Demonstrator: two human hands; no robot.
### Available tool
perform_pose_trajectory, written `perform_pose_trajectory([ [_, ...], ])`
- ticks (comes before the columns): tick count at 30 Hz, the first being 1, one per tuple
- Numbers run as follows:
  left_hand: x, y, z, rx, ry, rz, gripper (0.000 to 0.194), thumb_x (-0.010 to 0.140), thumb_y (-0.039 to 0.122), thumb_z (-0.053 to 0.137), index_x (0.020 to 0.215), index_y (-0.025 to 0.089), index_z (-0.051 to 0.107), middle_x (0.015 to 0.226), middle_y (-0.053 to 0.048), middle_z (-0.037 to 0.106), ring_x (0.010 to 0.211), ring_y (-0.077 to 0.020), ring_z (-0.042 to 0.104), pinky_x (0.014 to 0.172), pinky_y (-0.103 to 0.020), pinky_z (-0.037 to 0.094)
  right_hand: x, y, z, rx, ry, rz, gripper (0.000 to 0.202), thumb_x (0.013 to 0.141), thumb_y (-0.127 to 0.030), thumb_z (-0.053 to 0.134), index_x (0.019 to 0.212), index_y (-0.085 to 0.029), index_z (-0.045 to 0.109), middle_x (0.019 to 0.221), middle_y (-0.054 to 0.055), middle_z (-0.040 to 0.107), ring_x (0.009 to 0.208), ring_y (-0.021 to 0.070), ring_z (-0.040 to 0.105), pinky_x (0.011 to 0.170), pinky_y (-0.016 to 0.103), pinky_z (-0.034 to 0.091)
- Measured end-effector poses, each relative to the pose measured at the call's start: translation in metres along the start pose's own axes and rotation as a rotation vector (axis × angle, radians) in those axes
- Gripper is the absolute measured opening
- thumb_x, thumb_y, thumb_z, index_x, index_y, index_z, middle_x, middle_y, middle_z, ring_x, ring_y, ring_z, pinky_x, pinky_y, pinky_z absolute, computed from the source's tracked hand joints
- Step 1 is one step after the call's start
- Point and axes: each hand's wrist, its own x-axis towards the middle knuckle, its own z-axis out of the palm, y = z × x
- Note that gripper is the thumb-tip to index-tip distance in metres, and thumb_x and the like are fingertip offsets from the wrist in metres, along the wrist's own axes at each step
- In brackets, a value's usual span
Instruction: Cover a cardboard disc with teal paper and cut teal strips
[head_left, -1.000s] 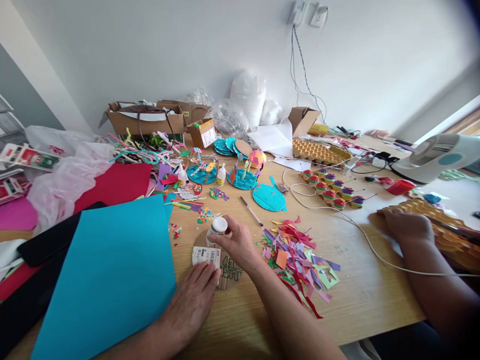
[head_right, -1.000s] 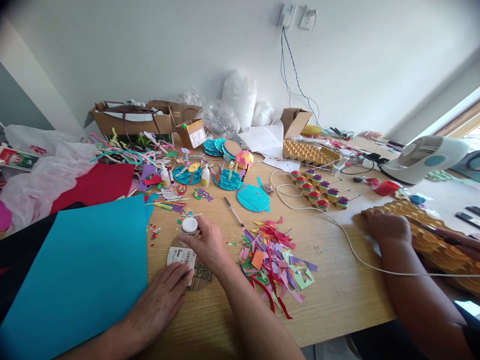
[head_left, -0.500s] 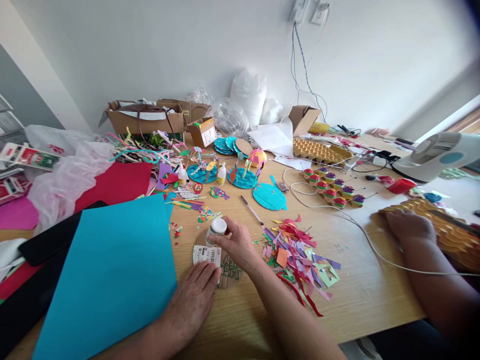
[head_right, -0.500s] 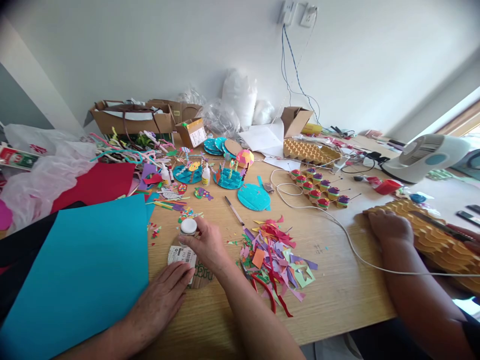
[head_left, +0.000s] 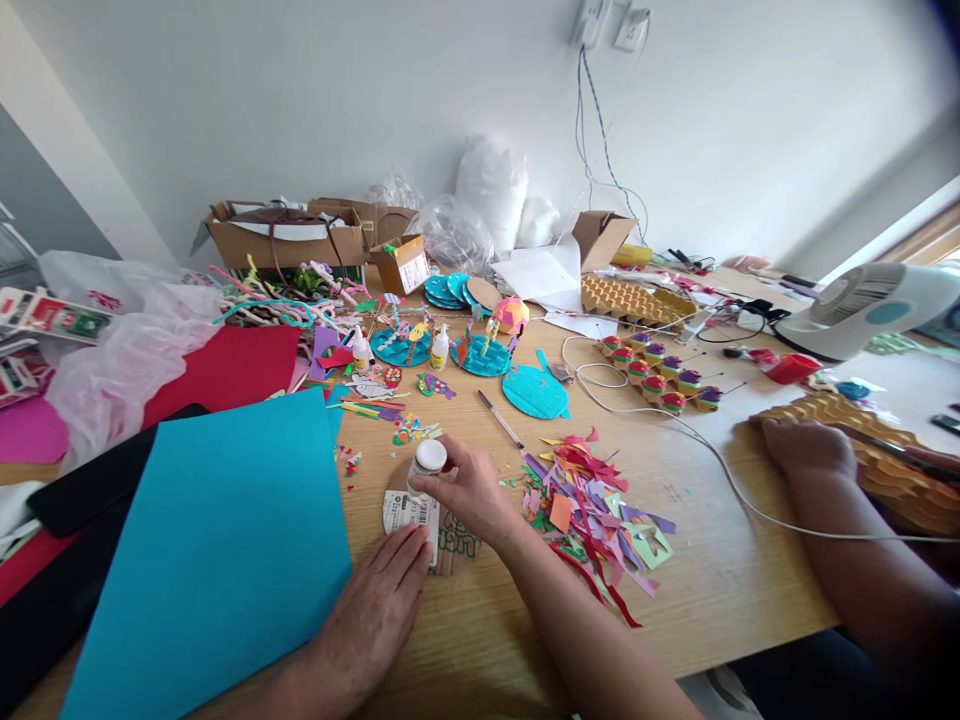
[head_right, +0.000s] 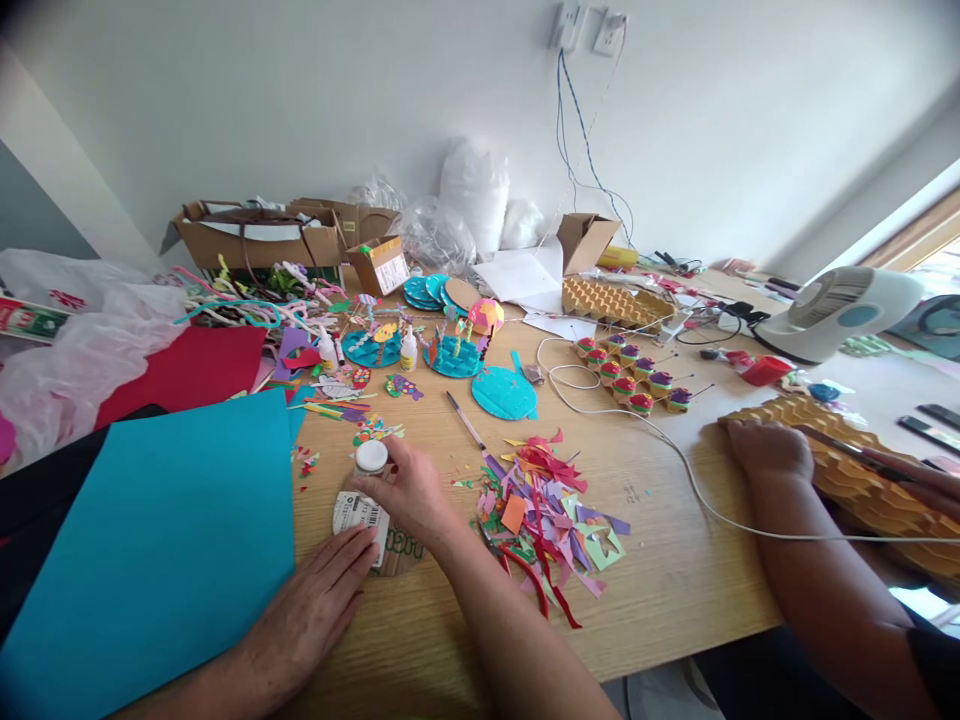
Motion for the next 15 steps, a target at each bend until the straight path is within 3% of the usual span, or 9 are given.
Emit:
perform_pose_trajectory([
  [8, -0.005, 0.000, 0.004, -0.066, 0.023, -0.070, 0.040, 0.074, 0.004, 0.044, 0.113, 0.013, 0.049, 0.109, -0.011, 0.063, 0.102, -0.0241, 0.057, 0.084, -0.037, 0.051, 0.002, 0.001, -0.013, -0.057, 0.046, -0.027, 0.016, 0.071, -0.027, 0.064, 0.076, -0.019, 0.052, 0.067, -0.004, 0.054, 0.062, 0.0113, 0.046, 0.055, 0.020, 0.030],
  [15, -0.006, -0.003, 0.005, -0.069, 0.077, -0.056, 0.034, 0.081, 0.009, 0.040, 0.113, 0.014, 0.050, 0.108, -0.009, 0.063, 0.102, -0.0225, 0.057, 0.082, -0.036, 0.051, -0.024, 0.006, -0.033, -0.059, 0.077, 0.028, 0.019, 0.071, -0.033, 0.064, 0.075, -0.018, 0.053, 0.067, -0.003, 0.055, 0.064, 0.0121, 0.049, 0.058, 0.021, 0.033],
])
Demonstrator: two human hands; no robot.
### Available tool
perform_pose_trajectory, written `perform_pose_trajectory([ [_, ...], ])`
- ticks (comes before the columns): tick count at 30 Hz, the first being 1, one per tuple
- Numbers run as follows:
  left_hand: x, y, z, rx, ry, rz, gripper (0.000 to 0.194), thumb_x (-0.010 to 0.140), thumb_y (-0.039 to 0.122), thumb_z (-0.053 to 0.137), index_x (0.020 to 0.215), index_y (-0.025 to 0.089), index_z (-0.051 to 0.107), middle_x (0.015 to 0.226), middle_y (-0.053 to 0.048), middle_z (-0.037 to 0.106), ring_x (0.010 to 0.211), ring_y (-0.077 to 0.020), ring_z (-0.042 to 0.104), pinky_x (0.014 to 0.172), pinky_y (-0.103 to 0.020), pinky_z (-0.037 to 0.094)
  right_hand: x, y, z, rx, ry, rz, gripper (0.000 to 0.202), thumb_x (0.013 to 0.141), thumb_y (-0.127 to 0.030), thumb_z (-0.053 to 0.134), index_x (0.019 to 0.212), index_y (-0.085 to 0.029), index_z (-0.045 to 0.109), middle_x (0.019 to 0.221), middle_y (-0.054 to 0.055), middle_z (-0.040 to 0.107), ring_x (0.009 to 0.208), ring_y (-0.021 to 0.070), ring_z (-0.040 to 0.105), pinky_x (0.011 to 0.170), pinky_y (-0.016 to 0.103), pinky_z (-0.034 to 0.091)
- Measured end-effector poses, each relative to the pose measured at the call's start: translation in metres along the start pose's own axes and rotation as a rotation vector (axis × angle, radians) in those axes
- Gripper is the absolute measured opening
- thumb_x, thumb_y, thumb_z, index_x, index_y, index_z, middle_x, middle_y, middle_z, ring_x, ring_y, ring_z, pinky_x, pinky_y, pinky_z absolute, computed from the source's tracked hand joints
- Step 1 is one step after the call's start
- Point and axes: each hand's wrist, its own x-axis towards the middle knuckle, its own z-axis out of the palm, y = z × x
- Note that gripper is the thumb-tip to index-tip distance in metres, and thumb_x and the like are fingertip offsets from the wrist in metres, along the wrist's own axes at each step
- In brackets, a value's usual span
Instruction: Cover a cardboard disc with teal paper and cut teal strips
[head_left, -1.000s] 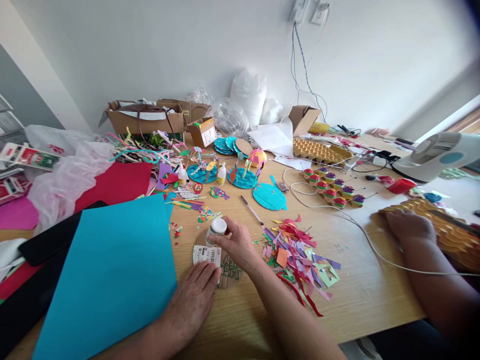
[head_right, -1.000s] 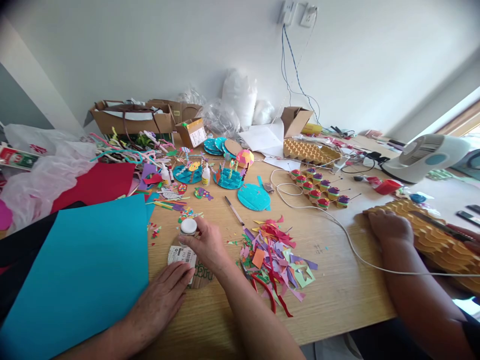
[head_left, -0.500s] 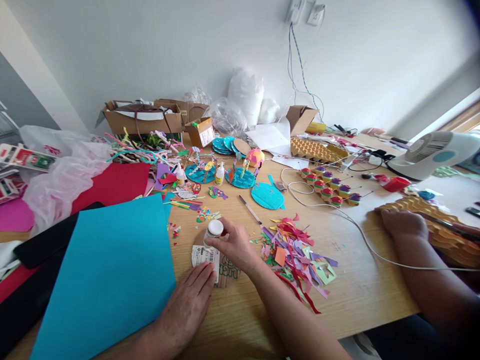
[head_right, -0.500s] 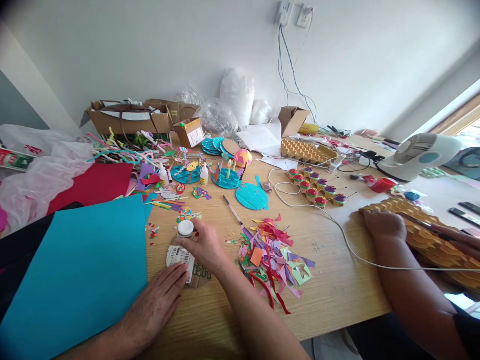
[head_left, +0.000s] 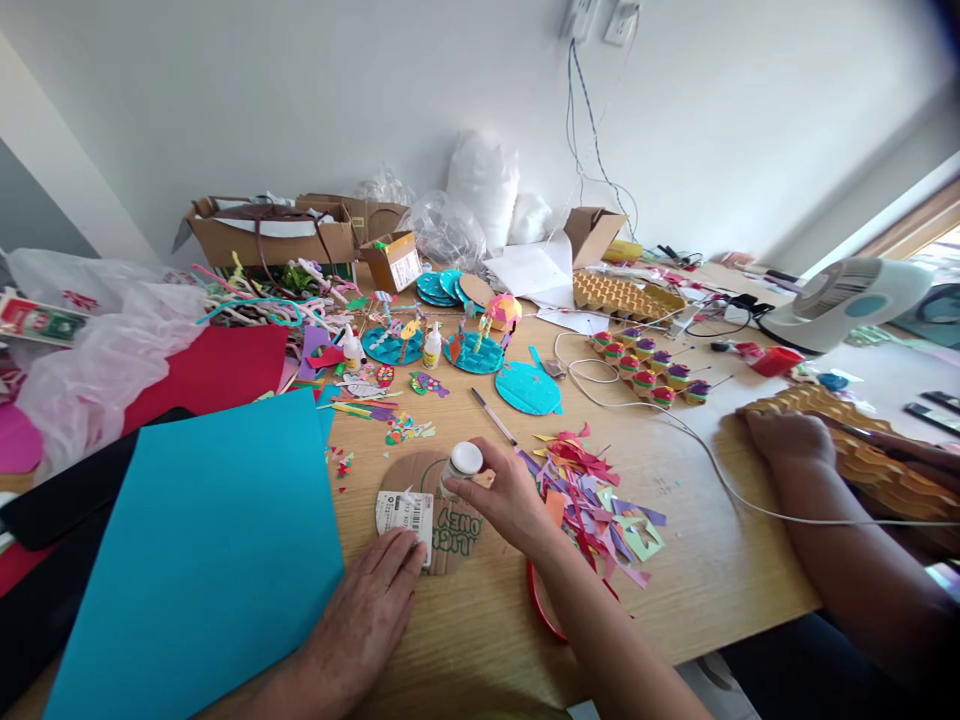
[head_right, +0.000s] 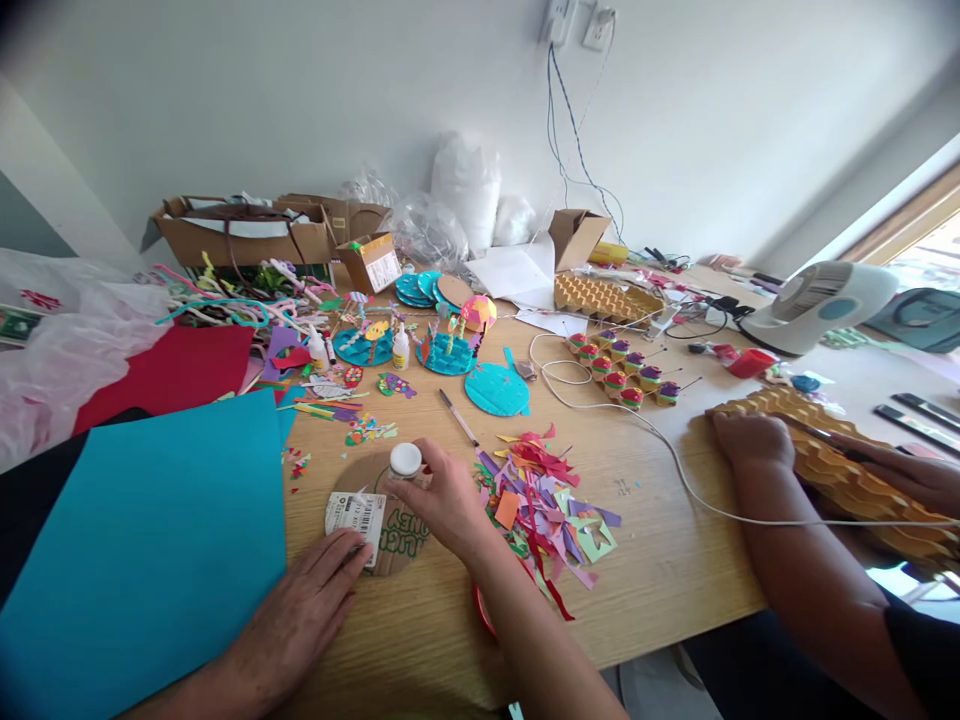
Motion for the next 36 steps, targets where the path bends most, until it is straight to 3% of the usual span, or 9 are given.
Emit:
perform_pose_trajectory([
  [8, -0.001, 0.000, 0.003, 0.000, 0.004, -0.010, 0.034, 0.082, 0.011, 0.038, 0.114, 0.017, 0.048, 0.109, -0.008, 0.063, 0.103, -0.0219, 0.057, 0.083, -0.036, 0.051, -0.021, 0.002, -0.011, -0.004, 0.059, 0.068, 0.022, 0.071, -0.038, 0.063, 0.070, -0.018, 0.053, 0.065, -0.003, 0.054, 0.063, 0.0130, 0.048, 0.059, 0.022, 0.033],
  [17, 0.001, -0.002, -0.001, -0.011, 0.040, 0.011, 0.029, 0.079, 0.008, 0.039, 0.104, 0.012, 0.053, 0.105, -0.013, 0.065, 0.098, -0.0233, 0.061, 0.080, -0.036, 0.053, -0.028, -0.001, -0.004, 0.110, 0.040, 0.046, 0.022, 0.072, -0.037, 0.062, 0.069, -0.018, 0.053, 0.064, -0.003, 0.053, 0.061, 0.0114, 0.047, 0.057, 0.020, 0.033],
  [26, 0.008, -0.008, -0.021, -0.202, -0.060, -0.078, 0.031, 0.080, 0.004, 0.036, 0.095, 0.017, 0.060, 0.103, -0.011, 0.061, 0.096, -0.0205, 0.060, 0.078, -0.033, 0.053, -0.025, -0.011, 0.012, 0.152, -0.023, -0.010, 0.020, 0.073, -0.037, 0.063, 0.072, -0.019, 0.054, 0.065, -0.004, 0.053, 0.062, 0.0109, 0.048, 0.056, 0.019, 0.033],
  [32, 0.005, -0.014, -0.018, -0.179, -0.045, -0.077, 0.033, 0.079, 0.004, 0.035, 0.096, 0.018, 0.059, 0.100, -0.009, 0.064, 0.094, -0.0187, 0.061, 0.078, -0.031, 0.053, -0.020, -0.016, 0.020, 0.118, -0.079, -0.012, 0.019, 0.072, -0.036, 0.064, 0.075, -0.019, 0.056, 0.067, -0.003, 0.056, 0.063, 0.0118, 0.049, 0.057, 0.020, 0.034],
  [36, 0.000, -0.017, -0.015, -0.165, -0.022, -0.083, 0.034, 0.079, 0.005, 0.035, 0.099, 0.018, 0.059, 0.104, -0.007, 0.065, 0.097, -0.0192, 0.060, 0.081, -0.033, 0.052, -0.005, -0.014, 0.019, 0.038, -0.009, -0.001, 0.019, 0.071, -0.035, 0.064, 0.073, -0.019, 0.054, 0.066, -0.003, 0.055, 0.062, 0.0115, 0.047, 0.055, 0.020, 0.032],
])
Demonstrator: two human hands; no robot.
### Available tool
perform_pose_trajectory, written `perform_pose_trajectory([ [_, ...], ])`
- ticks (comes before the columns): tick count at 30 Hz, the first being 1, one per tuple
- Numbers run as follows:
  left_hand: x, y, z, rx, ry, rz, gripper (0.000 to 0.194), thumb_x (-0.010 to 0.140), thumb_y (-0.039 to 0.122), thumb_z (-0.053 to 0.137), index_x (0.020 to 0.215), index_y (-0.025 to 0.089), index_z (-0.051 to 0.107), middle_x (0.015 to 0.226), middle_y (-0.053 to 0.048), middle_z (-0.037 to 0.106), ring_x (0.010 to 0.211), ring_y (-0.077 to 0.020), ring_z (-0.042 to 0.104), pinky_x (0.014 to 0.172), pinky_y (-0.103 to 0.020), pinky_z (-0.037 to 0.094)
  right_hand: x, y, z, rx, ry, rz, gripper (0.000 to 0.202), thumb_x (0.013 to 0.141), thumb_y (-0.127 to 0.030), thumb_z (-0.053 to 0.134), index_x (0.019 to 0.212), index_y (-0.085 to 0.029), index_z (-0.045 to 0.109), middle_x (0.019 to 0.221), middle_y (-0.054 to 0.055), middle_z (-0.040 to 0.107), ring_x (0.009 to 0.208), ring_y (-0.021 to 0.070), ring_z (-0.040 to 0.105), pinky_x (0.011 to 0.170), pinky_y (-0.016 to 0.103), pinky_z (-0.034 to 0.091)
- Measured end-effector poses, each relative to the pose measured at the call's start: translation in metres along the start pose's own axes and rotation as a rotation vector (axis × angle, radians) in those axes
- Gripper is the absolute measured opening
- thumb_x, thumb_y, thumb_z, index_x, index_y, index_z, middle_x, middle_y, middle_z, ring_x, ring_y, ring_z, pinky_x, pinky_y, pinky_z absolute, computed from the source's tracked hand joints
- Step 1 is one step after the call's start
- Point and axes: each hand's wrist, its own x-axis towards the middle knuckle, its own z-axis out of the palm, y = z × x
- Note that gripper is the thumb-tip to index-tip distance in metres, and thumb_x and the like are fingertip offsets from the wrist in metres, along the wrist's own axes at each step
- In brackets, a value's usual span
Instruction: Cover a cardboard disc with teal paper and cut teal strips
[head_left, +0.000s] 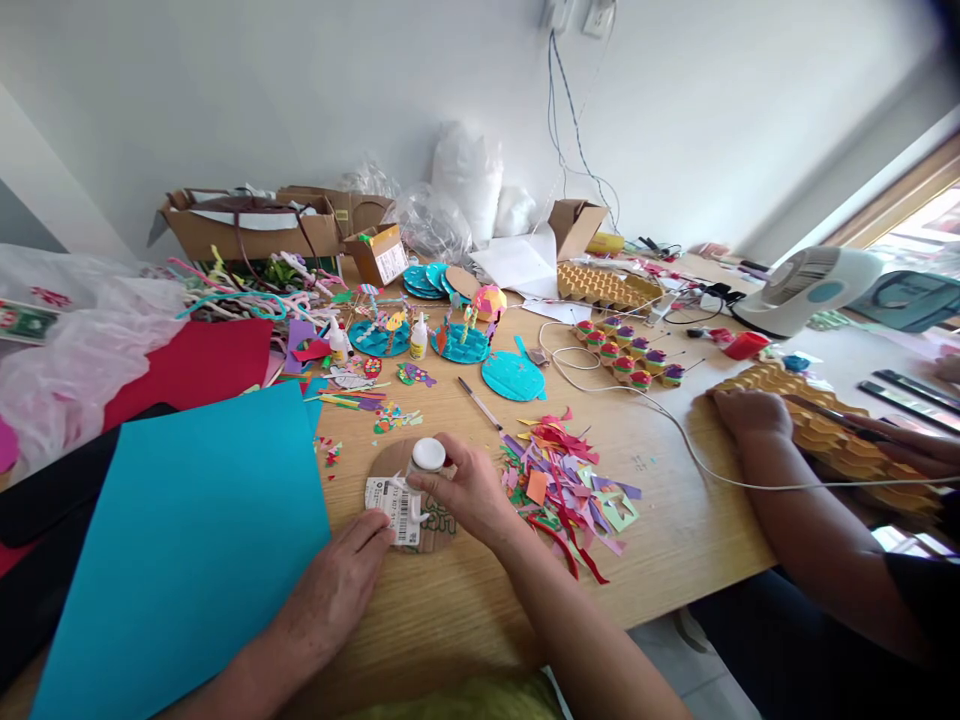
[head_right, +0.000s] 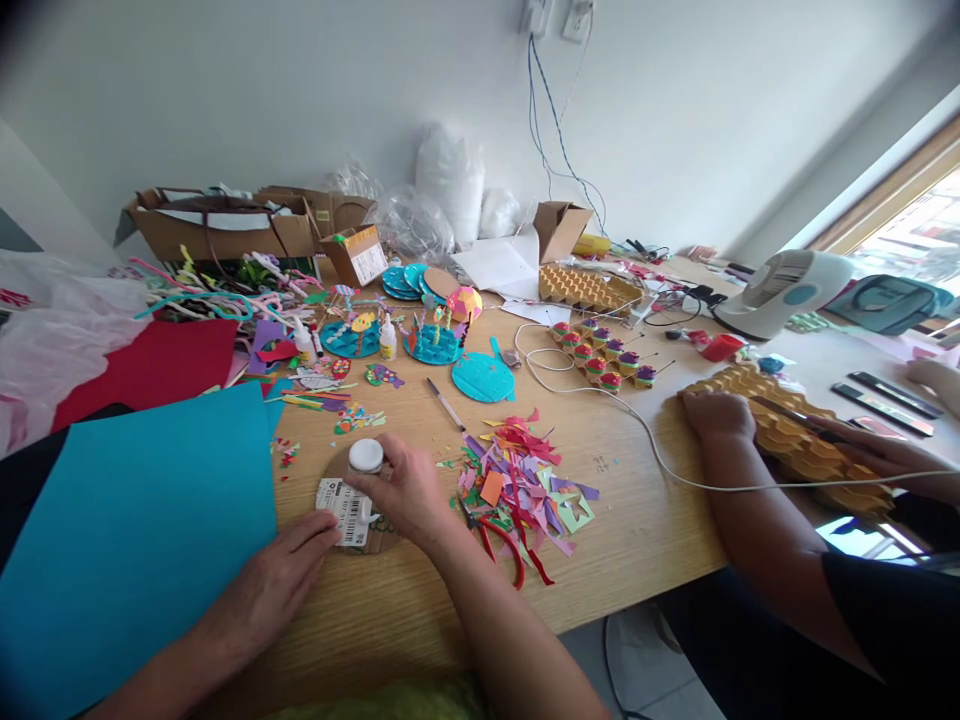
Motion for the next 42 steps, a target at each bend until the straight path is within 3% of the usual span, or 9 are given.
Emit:
perform_pose_trajectory([
  [5, -0.003, -0.001, 0.003, 0.003, 0.040, 0.014, 0.035, 0.080, 0.004, 0.036, 0.100, 0.017, 0.060, 0.105, -0.008, 0.065, 0.098, -0.0187, 0.061, 0.083, -0.031, 0.052, 0.025, 0.004, -0.001, -0.059, 0.035, -0.004, 0.020, 0.071, -0.035, 0.064, 0.073, -0.019, 0.052, 0.066, -0.003, 0.054, 0.061, 0.0117, 0.046, 0.055, 0.021, 0.031],
  [12, -0.001, 0.001, 0.002, -0.018, 0.075, 0.019, 0.033, 0.079, 0.003, 0.037, 0.098, 0.016, 0.062, 0.102, -0.009, 0.066, 0.095, -0.0196, 0.062, 0.081, -0.031, 0.053, 0.044, -0.003, 0.011, -0.065, -0.042, -0.022, 0.020, 0.070, -0.032, 0.065, 0.075, -0.019, 0.051, 0.067, -0.003, 0.054, 0.061, 0.0118, 0.047, 0.053, 0.020, 0.029],
  [16, -0.001, 0.001, 0.003, -0.030, 0.056, -0.013, 0.035, 0.079, 0.004, 0.037, 0.099, 0.019, 0.061, 0.103, -0.007, 0.066, 0.096, -0.0190, 0.062, 0.080, -0.032, 0.054, 0.044, -0.007, 0.012, -0.068, -0.082, -0.052, 0.019, 0.071, -0.033, 0.064, 0.075, -0.020, 0.050, 0.067, -0.003, 0.055, 0.061, 0.0119, 0.047, 0.053, 0.020, 0.029],
  [27, -0.002, 0.002, 0.002, 0.008, 0.070, 0.002, 0.032, 0.081, 0.005, 0.035, 0.098, 0.019, 0.059, 0.103, -0.006, 0.065, 0.094, -0.0181, 0.062, 0.080, -0.030, 0.053, 0.043, 0.004, -0.012, -0.180, 0.057, -0.019, 0.021, 0.069, -0.036, 0.066, 0.071, -0.019, 0.054, 0.062, -0.004, 0.052, 0.058, 0.0113, 0.045, 0.052, 0.020, 0.026],
  [42, -0.003, 0.000, 0.002, 0.020, 0.056, 0.024, 0.037, 0.077, 0.002, 0.035, 0.100, 0.018, 0.058, 0.104, -0.006, 0.064, 0.095, -0.0178, 0.062, 0.083, -0.030, 0.052, 0.037, 0.022, -0.027, -0.197, 0.111, 0.041, 0.019, 0.070, -0.035, 0.064, 0.070, -0.019, 0.054, 0.061, -0.004, 0.049, 0.058, 0.0110, 0.042, 0.053, 0.021, 0.025],
])
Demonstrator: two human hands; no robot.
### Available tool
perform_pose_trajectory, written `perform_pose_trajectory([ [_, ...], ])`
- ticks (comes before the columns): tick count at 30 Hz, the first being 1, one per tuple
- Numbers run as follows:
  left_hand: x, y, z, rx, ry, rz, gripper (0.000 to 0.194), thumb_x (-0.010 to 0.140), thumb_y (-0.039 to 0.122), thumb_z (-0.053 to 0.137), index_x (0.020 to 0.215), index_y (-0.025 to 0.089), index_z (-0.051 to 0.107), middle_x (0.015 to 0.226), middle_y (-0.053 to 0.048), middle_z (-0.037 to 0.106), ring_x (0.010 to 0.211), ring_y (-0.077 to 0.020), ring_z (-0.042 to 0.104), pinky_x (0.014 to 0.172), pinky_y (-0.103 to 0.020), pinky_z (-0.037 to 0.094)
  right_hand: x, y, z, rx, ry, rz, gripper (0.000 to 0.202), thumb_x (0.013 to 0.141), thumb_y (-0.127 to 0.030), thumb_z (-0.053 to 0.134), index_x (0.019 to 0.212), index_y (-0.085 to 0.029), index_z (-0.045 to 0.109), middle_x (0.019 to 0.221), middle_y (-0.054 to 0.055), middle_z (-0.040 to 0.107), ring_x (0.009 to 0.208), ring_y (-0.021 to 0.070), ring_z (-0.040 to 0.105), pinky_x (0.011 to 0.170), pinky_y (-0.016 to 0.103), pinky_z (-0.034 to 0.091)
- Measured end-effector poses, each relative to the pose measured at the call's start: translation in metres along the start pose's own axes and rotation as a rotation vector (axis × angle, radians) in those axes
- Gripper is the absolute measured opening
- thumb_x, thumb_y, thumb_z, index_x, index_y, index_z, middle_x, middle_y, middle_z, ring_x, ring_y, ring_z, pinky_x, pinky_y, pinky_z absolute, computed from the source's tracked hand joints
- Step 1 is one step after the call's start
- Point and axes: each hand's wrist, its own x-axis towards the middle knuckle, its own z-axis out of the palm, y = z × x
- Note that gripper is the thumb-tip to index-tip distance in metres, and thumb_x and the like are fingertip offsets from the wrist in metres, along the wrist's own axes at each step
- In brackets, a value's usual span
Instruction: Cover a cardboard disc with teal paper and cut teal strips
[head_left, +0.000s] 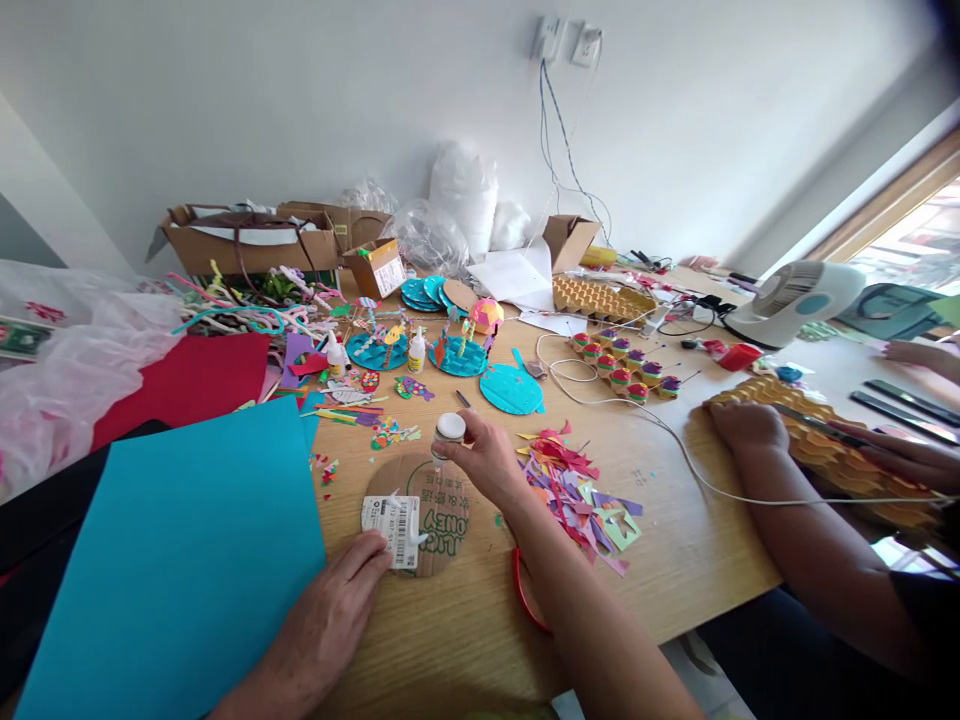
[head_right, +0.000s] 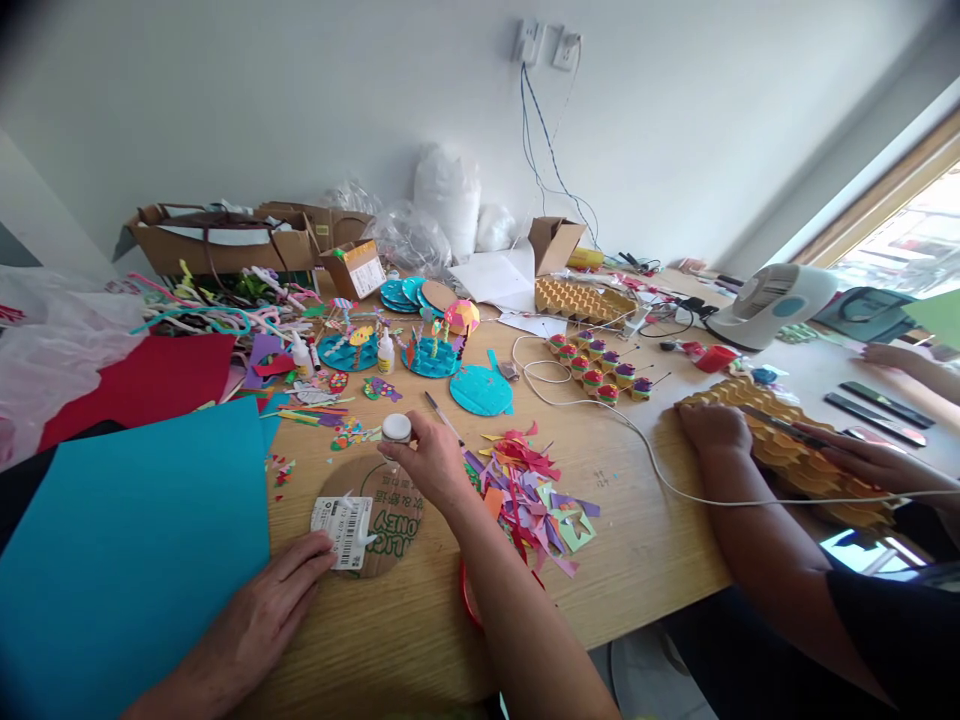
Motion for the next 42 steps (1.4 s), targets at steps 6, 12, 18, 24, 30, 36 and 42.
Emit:
perform_pose_trajectory([
  [6, 0.000, -0.001, 0.001, 0.017, 0.013, 0.032, 0.035, 0.078, 0.002, 0.035, 0.100, 0.016, 0.058, 0.103, -0.009, 0.065, 0.095, -0.0189, 0.063, 0.081, -0.031, 0.053, -0.014, 0.009, -0.007, 0.038, 0.025, -0.007, 0.021, 0.069, -0.033, 0.065, 0.065, -0.018, 0.052, 0.058, -0.005, 0.048, 0.056, 0.0102, 0.042, 0.052, 0.020, 0.026],
  [12, -0.001, 0.000, 0.002, 0.085, 0.028, 0.054, 0.033, 0.082, 0.005, 0.034, 0.101, 0.016, 0.058, 0.104, -0.008, 0.065, 0.095, -0.0178, 0.063, 0.081, -0.029, 0.053, -0.022, 0.003, -0.009, 0.073, 0.019, -0.005, 0.020, 0.071, -0.035, 0.064, 0.067, -0.018, 0.054, 0.059, -0.004, 0.050, 0.057, 0.0108, 0.044, 0.054, 0.021, 0.028],
  [18, -0.007, 0.002, 0.005, 0.169, 0.020, 0.070, 0.035, 0.079, 0.003, 0.036, 0.104, 0.016, 0.056, 0.105, -0.007, 0.066, 0.098, -0.0193, 0.061, 0.081, -0.031, 0.053, -0.007, -0.021, 0.009, 0.124, -0.053, -0.038, 0.019, 0.071, -0.034, 0.064, 0.072, -0.018, 0.054, 0.065, -0.003, 0.054, 0.060, 0.0114, 0.046, 0.054, 0.021, 0.030],
  [24, -0.012, 0.002, 0.009, 0.160, -0.006, 0.046, 0.042, 0.074, 0.000, 0.039, 0.110, 0.016, 0.054, 0.109, -0.007, 0.064, 0.100, -0.0211, 0.059, 0.082, -0.035, 0.053, 0.007, -0.023, 0.030, 0.175, -0.110, -0.074, 0.020, 0.073, -0.036, 0.061, 0.080, -0.019, 0.053, 0.073, -0.001, 0.059, 0.064, 0.0127, 0.050, 0.057, 0.021, 0.033],
  [30, -0.010, 0.009, 0.004, 0.107, -0.075, -0.039, 0.041, 0.072, -0.002, 0.042, 0.108, 0.012, 0.053, 0.106, -0.012, 0.062, 0.096, -0.0218, 0.059, 0.080, -0.034, 0.053, 0.011, -0.031, 0.040, 0.121, -0.119, -0.048, 0.021, 0.069, -0.034, 0.066, 0.076, -0.019, 0.054, 0.068, -0.002, 0.057, 0.061, 0.0124, 0.048, 0.053, 0.021, 0.029],
  [36, -0.009, 0.010, 0.004, 0.078, -0.065, -0.049, 0.040, 0.072, -0.002, 0.043, 0.108, 0.013, 0.053, 0.103, -0.011, 0.061, 0.096, -0.0233, 0.057, 0.081, -0.038, 0.052, 0.005, -0.043, 0.043, 0.078, -0.154, -0.060, 0.022, 0.068, -0.036, 0.067, 0.072, -0.019, 0.054, 0.063, -0.004, 0.052, 0.059, 0.0113, 0.045, 0.051, 0.020, 0.025],
  [42, -0.006, 0.012, 0.001, 0.059, -0.074, -0.067, 0.039, 0.074, 0.000, 0.041, 0.109, 0.015, 0.052, 0.099, -0.009, 0.061, 0.093, -0.0216, 0.057, 0.080, -0.038, 0.052, -0.004, -0.047, 0.045, 0.104, -0.191, -0.092, 0.022, 0.069, -0.037, 0.065, 0.069, -0.019, 0.052, 0.060, -0.005, 0.051, 0.057, 0.0102, 0.045, 0.050, 0.020, 0.024],
])
